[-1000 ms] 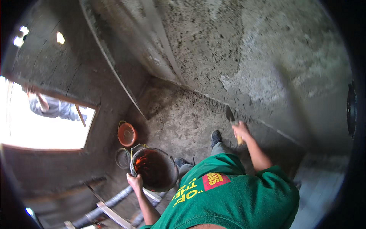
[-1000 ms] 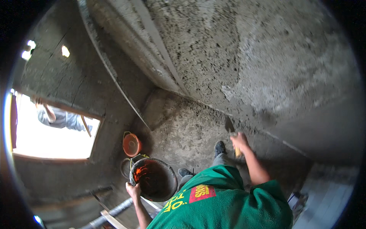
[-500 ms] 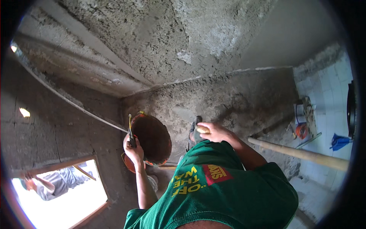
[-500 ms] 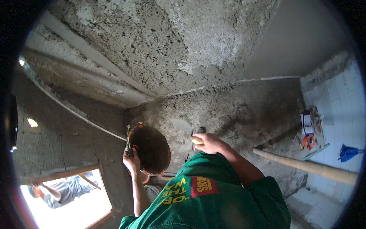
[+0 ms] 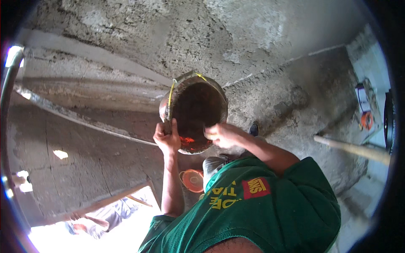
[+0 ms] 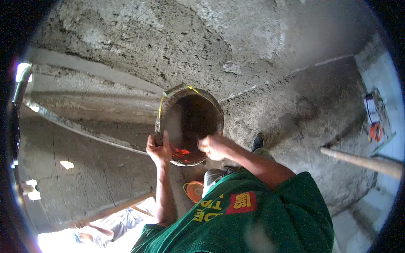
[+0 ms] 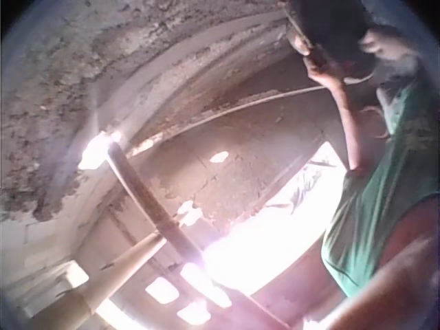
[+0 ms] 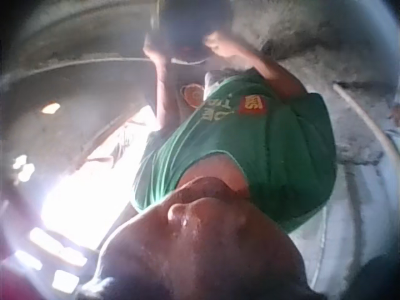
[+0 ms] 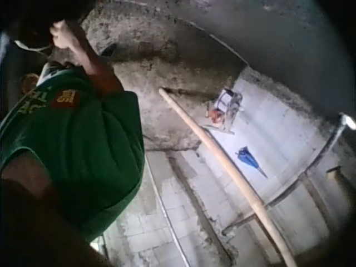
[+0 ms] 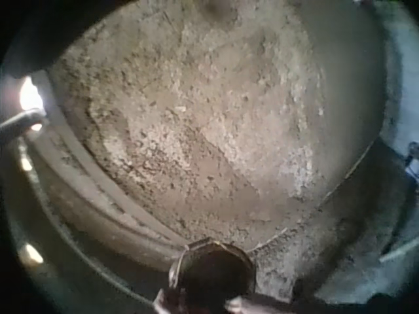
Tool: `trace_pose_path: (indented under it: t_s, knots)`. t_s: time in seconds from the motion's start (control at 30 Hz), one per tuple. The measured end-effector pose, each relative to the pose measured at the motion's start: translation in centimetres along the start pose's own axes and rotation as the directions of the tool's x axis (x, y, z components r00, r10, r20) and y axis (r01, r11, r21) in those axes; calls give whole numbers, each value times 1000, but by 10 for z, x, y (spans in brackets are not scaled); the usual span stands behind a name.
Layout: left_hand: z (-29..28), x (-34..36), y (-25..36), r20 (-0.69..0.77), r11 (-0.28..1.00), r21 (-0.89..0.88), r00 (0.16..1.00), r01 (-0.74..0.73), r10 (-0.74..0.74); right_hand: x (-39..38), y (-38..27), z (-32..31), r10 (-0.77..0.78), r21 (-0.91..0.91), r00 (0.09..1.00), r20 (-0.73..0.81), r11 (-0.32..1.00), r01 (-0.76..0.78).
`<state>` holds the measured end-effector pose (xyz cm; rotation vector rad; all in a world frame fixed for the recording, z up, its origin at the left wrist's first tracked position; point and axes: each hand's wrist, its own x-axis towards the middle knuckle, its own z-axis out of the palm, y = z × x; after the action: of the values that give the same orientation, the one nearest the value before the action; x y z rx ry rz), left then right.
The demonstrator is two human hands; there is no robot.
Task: The person applies mortar from a bucket onto a masonry wall, smoothing it with a trowel.
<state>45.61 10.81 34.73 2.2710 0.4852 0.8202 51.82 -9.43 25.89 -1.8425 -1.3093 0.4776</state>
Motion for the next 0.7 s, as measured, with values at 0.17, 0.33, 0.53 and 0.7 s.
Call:
trace_pose_path:
  t_s: [0.17,0.33,0.53,0.7]
  knots:
    - [-12,35,2,99,968,-220,985,-117,142,31,-53,4,599,5,748,-285,781,-624]
    - [-39,56,-29,108,928,-233,941,-290,321,61,-80,-10,594,11,709,-380,769,-639]
    - [-52,78,-73,130,834,-303,847,-462,516,110,-20,114,408,-224,801,-439,813,-537]
    - [-81,90,-88,171,832,-358,846,-424,505,139,-77,114,646,167,411,-643,642,-749]
